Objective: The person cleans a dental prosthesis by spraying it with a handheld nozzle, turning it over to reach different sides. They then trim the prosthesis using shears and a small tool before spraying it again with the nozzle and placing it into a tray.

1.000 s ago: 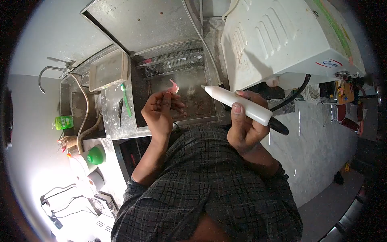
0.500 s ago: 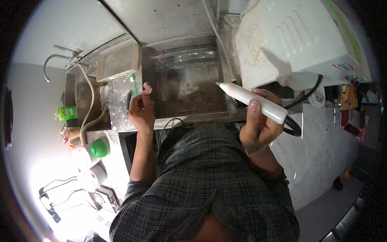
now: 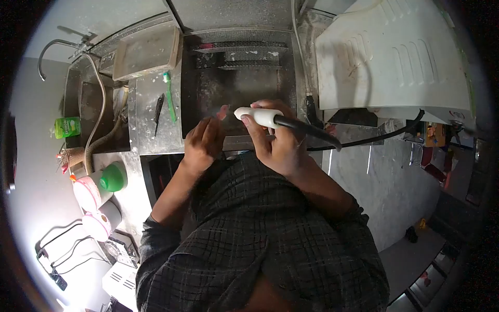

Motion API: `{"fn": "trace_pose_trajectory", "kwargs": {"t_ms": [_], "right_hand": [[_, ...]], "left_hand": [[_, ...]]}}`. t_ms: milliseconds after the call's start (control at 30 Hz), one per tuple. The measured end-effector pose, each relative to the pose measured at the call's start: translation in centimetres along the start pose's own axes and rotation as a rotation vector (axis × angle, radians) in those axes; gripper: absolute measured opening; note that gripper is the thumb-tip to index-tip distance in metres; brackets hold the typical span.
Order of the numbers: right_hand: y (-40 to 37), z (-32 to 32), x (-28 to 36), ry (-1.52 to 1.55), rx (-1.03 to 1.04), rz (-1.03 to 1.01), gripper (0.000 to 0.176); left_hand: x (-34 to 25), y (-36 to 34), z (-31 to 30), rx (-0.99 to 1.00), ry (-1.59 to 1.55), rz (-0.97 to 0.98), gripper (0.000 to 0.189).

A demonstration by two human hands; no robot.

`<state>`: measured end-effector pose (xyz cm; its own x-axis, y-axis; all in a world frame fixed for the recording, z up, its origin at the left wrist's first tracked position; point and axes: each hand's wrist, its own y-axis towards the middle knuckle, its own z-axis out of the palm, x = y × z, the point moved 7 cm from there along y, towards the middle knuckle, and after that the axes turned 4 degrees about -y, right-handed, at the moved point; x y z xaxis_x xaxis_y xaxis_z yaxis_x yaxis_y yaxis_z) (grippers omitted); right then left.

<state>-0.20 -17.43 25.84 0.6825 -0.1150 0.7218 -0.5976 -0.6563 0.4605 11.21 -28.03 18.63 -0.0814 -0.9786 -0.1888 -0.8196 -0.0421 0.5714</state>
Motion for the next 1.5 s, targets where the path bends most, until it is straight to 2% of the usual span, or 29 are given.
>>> {"fn": "trace_pose_trajectory", "kwargs": {"t_ms": [67,133,200,400,500,633,700,833,900,1033,1100,1200,1433,1500], "right_hand": [[0.1,0.5,0.1,-0.006,0.011,0.011,0.014],[0.2,1.2,-0.3,0.005,0.063,0.111,0.016],[0.4,1.4,-0.2,0.010,0.036,0.097,0.016],[1.0,1.7,-0.6,0.018,-0.007,0.065,0.017],[1.4,1.5,-1.0,0.021,-0.013,0.103,0.017],[2.2,0.8,-1.3,-0.060,0.002,0.122,0.017],[2.3,0.7,-1.5,-0.037,-0.013,0.123,0.017],[2.5,0.9,-1.3,-0.008,-0.008,0.091,0.018],[2.4,0.7,-1.2,-0.008,-0.020,0.097,0.018],[2.3,0.5,-1.1,0.036,-0.046,0.079,0.017],[2.0,0.1,-1.3,-0.003,-0.046,0.097,0.016],[1.5,-0.1,-1.6,-0.009,-0.080,0.110,0.015],[0.6,-0.9,-1.1,0.070,-0.107,0.101,0.016],[0.1,-1.5,-1.5,0.114,-0.161,0.114,0.016]], "left_hand": [[0.5,0.2,-0.4,-0.034,-0.040,-0.022,0.010],[1.2,0.0,-0.4,-0.066,-0.082,-0.035,0.010],[1.6,-0.7,0.8,0.048,-0.093,0.026,0.014],[1.7,-0.1,0.7,0.085,-0.190,0.150,0.024],[2.0,-0.4,1.2,0.159,-0.174,0.115,0.016],[2.2,0.9,0.3,0.120,-0.187,0.088,0.016],[3.4,1.8,-0.3,0.080,-0.421,-0.148,0.015],[3.7,2.1,-0.3,-0.006,-0.474,-0.194,0.016],[4.9,1.8,-0.3,-0.049,-0.629,-0.452,0.010],[5.0,1.1,-0.4,-0.076,-0.645,-0.575,0.007],[5.5,0.1,0.3,-0.083,-0.737,-0.717,0.006],[5.6,-0.9,0.9,-0.143,-0.879,-0.802,0.007],[4.2,-0.4,0.3,-0.173,-0.858,-0.759,0.014],[3.8,-0.5,0.3,-0.140,-0.989,-0.820,0.012]]}}
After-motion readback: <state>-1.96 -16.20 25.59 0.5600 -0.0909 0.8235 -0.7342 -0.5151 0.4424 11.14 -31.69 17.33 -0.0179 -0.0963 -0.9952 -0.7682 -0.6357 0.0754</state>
